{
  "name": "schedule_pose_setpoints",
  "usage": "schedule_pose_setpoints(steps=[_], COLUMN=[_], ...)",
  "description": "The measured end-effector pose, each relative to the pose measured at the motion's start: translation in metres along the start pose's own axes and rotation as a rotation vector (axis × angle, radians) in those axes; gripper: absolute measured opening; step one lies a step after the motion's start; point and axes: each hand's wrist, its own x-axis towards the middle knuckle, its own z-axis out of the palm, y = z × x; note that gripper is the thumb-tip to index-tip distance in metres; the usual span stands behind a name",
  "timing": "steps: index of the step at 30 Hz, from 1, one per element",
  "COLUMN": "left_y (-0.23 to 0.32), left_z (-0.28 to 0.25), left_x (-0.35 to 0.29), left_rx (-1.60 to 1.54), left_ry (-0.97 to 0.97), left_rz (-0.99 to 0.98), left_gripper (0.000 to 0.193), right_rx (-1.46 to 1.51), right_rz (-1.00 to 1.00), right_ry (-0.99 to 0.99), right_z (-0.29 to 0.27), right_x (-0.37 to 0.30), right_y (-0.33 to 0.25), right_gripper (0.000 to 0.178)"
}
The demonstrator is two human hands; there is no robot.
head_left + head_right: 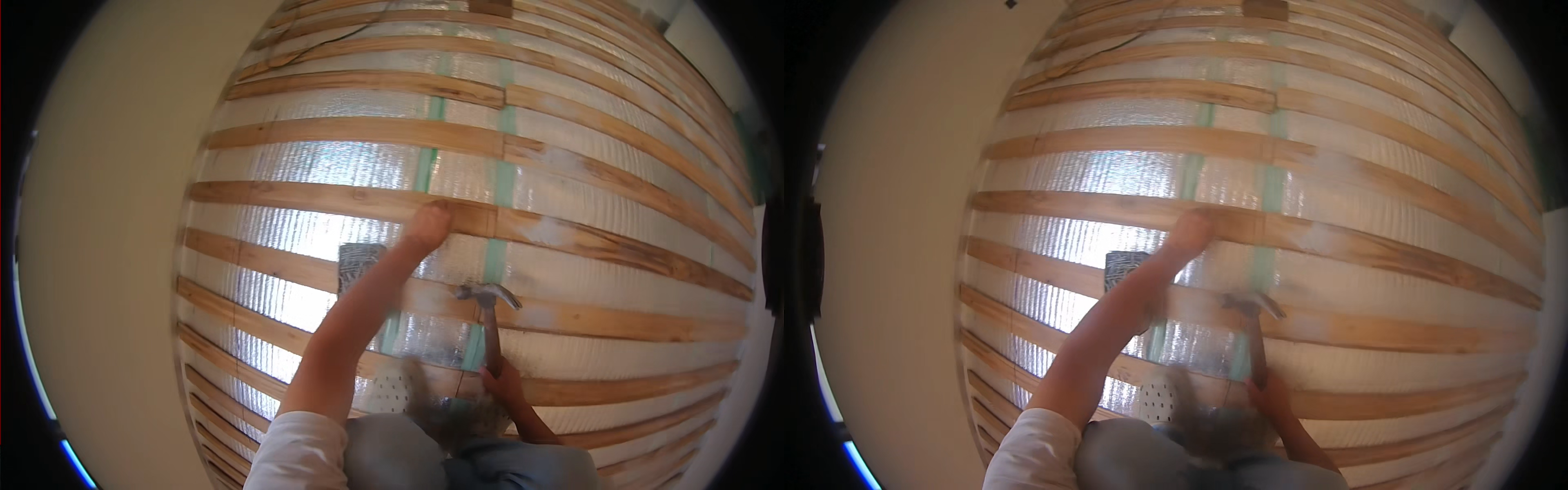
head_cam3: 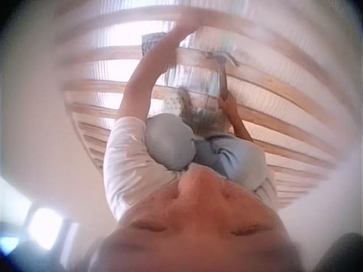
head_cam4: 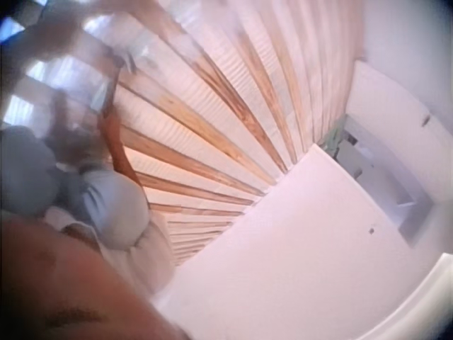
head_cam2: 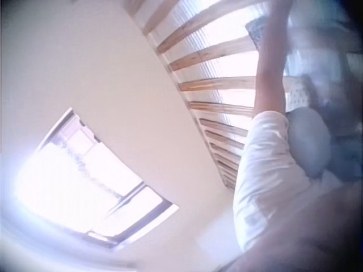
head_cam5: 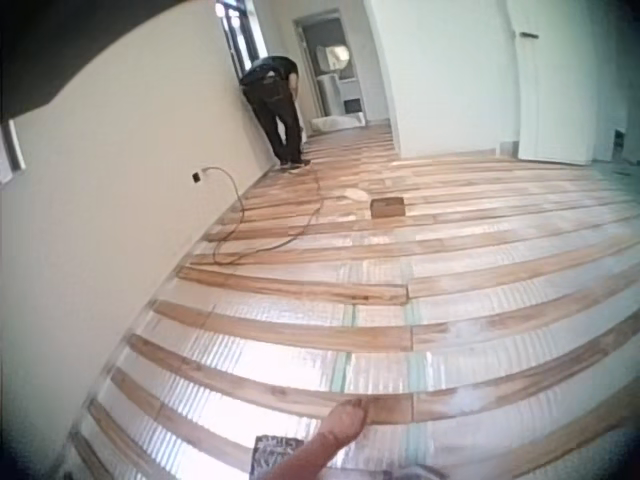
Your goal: The person is hammering nails into wooden floor slats installed over a reflective insulation layer.
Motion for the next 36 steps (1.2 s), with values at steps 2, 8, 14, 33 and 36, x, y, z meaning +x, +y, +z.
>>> schedule_pose_setpoints(steps=[2, 8, 14, 33, 36], left_y=[0.013, 0.015, -0.021, -0.029, -0.033], left_z=[-0.013, -0.003, 0.005, -0.03, -0.03], left_x=[0.009, 0.006, -0.006, -0.04, -0.04], left_rx=[-0.012, -0.09, -0.293, 0.079, 0.065], left_ry=[-0.07, -0.058, 0.046, -0.281, -0.242], left_rz=[-0.016, -0.092, -0.103, -0.178, -0.147], left_gripper=[0.018, 0.019, 0.026, 0.041, 0.041], right_rx=[-0.007, -0.129, -0.191, -0.138, -0.274], right_rz=[0.013, -0.111, -0.219, -0.393, -0.308], right_ry=[0.061, 0.043, 0.126, 0.154, 0.184], right_z=[-0.006, -0.014, -0.038, -0.045, -0.036], right_x=[-0.007, -0.007, 0.012, 0.102, 0.115], right_y=[-0.013, -0.032, -0.06, -0.142, -0.135], right_gripper=[0.026, 0.025, 0.031, 0.042, 0.043])
